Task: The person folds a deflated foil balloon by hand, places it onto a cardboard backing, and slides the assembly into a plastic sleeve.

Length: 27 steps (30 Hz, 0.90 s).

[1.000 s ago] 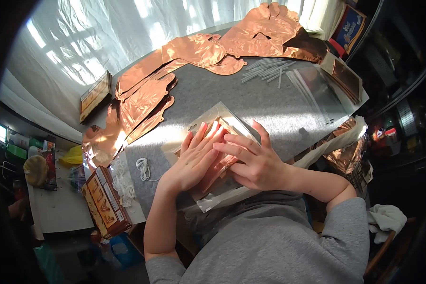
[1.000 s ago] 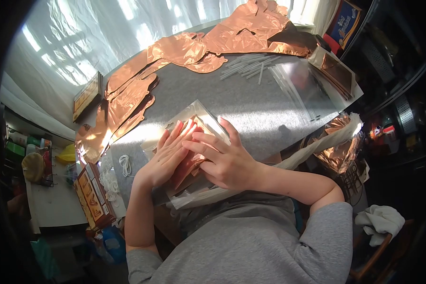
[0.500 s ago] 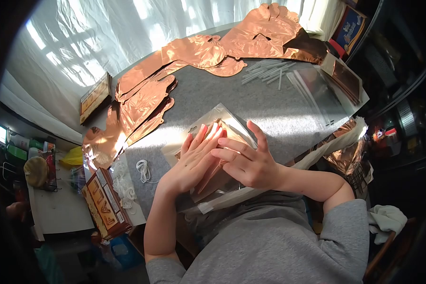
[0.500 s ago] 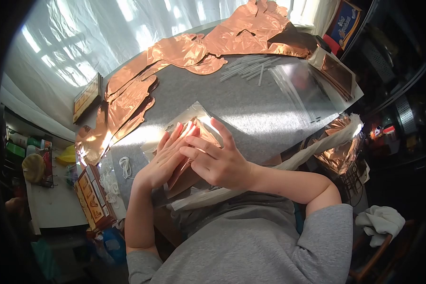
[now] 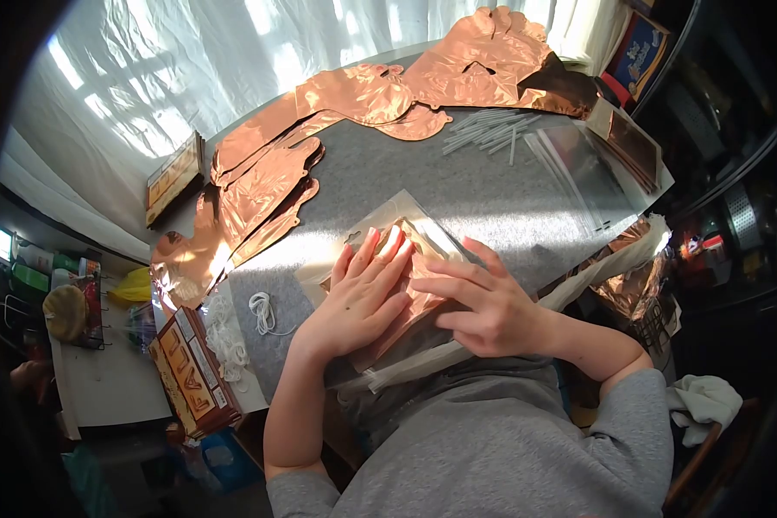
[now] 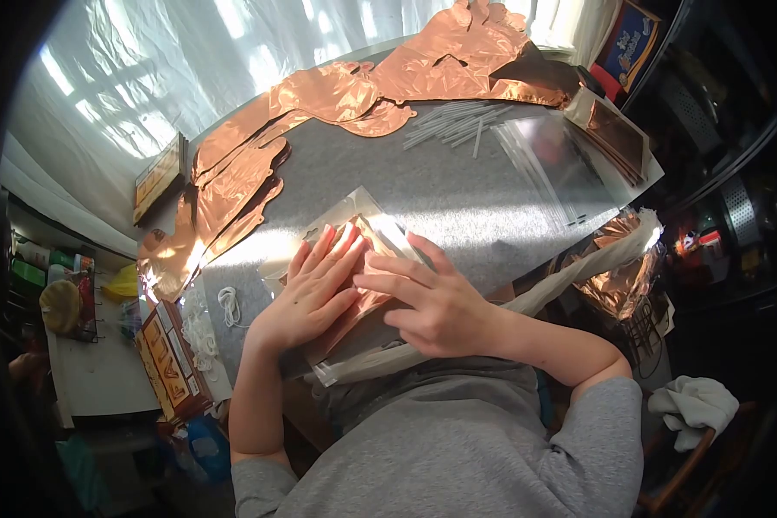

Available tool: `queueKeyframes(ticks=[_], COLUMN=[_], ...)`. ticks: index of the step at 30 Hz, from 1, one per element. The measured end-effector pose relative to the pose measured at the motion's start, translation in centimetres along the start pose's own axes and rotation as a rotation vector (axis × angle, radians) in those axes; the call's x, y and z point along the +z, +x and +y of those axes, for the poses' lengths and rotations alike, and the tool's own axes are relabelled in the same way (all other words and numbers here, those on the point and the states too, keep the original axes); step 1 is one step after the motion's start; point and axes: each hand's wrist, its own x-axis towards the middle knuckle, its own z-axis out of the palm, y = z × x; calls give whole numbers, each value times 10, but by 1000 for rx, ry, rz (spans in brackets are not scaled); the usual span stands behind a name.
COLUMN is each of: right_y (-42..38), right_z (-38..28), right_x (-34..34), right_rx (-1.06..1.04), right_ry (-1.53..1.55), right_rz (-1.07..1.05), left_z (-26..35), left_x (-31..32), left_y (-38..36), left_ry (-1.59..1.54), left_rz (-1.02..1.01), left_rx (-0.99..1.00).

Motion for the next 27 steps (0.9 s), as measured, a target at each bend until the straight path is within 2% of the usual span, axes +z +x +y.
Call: queueKeyframes(ticks=[2,3,5,8,9,10,13,17,20,23,27], right_y=[-6,-2,9,27,23,16,6,5,4,4,2], right_z=[5,5,4,-3,1,5,9,11,16,12,9], right_x=[-13,-17,-23,-14,-2,10,26,20,24,24,24], right_rx=[8,8,138,160,117,117,121,121,97,125,122], right_ry=[269,270,395,202,16,15,-102,-85,-56,-83,-54], right_rz=[-9,-12,45,0,-128,-127,-327,-355,-348,-357,-321], left_z=[2,2,3,0,-4,-7,-10,2,19,32,30], left_x=[1,2,4,8,10,12,17,8,-6,5,30], left_y=[0,-1,-1,-1,-1,-1,-1,-3,-14,-39,-60], left_ry=[21,59,96,187,210,233,225,136,87,306,208], left_rz=[10,23,35,55,54,53,95,113,226,249,270], left_rx=[11,23,38,50,58,66,99,73,90,-122,-209])
